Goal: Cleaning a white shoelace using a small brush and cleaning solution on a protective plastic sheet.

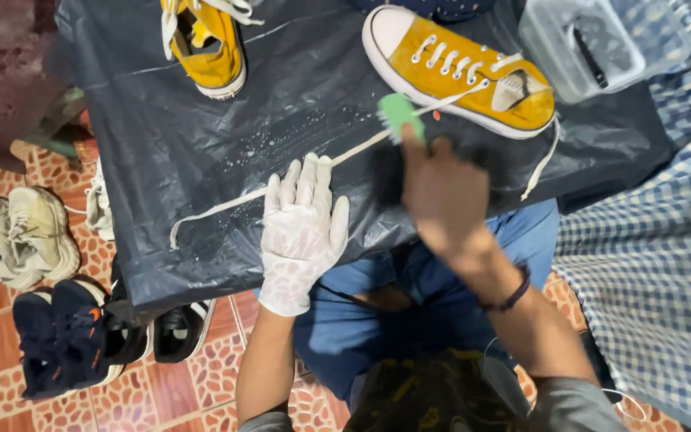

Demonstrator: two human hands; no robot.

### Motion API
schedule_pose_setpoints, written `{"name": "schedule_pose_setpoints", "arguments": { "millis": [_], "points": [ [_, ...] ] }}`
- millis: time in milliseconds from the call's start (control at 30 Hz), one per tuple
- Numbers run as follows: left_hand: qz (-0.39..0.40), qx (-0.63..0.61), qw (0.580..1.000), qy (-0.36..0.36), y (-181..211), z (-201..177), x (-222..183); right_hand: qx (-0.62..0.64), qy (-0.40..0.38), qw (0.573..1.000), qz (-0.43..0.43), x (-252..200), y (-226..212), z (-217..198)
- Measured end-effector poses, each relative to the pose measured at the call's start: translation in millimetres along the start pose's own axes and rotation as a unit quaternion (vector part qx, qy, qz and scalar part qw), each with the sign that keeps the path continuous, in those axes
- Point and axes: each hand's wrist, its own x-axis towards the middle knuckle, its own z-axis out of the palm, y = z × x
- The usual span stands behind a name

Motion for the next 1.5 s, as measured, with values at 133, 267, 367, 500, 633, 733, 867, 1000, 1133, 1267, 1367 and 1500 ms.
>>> {"name": "schedule_pose_setpoints", "arguments": {
  "millis": [133, 267, 367, 500, 633, 733, 867, 1000, 1133, 1267, 1367, 1500],
  "points": [
    [-0.01, 0.003, 1.0, -0.018, -0.3, -2.1, -6.3, -0.008, 0.165, 0.981, -0.103, -29.7, -39.3, 17.8],
    [-0.005, -0.005, 0.999, -0.032, 1.0, -5.0, -2.1, -0.075, 0.194, 0.974, -0.095, -19.4, -21.5, 32.2],
    [-0.007, 0.003, 1.0, -0.014, 1.2, -4.8, -1.3, 0.014, -0.036, 0.999, 0.011, 15.8, 9.6, 15.7],
    [-0.017, 0.002, 1.0, -0.007, 2.4, -4.2, -3.2, 0.03, 0.027, 0.999, 0.005, -10.0, -10.4, -7.4],
    [-0.004, -0.004, 1.0, -0.023, 1.4, -0.7, -3.4, 0.015, 0.194, 0.974, -0.115, -22.3, -31.3, 21.9],
    [-0.011, -0.002, 1.0, -0.011, 2.0, -0.9, -1.6, 0.036, 0.077, 0.993, -0.084, -4.6, -13.2, 3.4],
    [-0.016, -0.007, 1.0, -0.012, 1.9, -2.2, -3.4, -0.031, 0.14, 0.989, -0.034, 12.5, 20.3, 35.8],
    [-0.015, -0.011, 1.0, -0.001, 1.6, -1.6, -2.3, 0.067, 0.051, 0.995, -0.052, -17.0, -18.2, -12.3],
    [-0.003, -0.016, 1.0, -0.023, 0.9, -0.1, -5.2, 0.033, 0.1, 0.989, -0.1, -19.4, -24.1, 15.8],
    [-0.014, -0.012, 1.0, 0.004, 2.1, 0.6, -2.9, 0.016, -0.038, 0.999, 0.008, 17.7, 16.6, 21.9],
    [0.0, -0.004, 1.0, -0.002, 2.2, -4.3, -3.4, 0.004, 0.021, 0.999, -0.032, -4.7, -9.1, 1.2],
    [0.004, -0.004, 1.0, -0.002, 2.0, 1.5, -4.2, -0.005, 0.224, 0.967, -0.119, -20.9, -42.2, 17.0]
  ]
}}
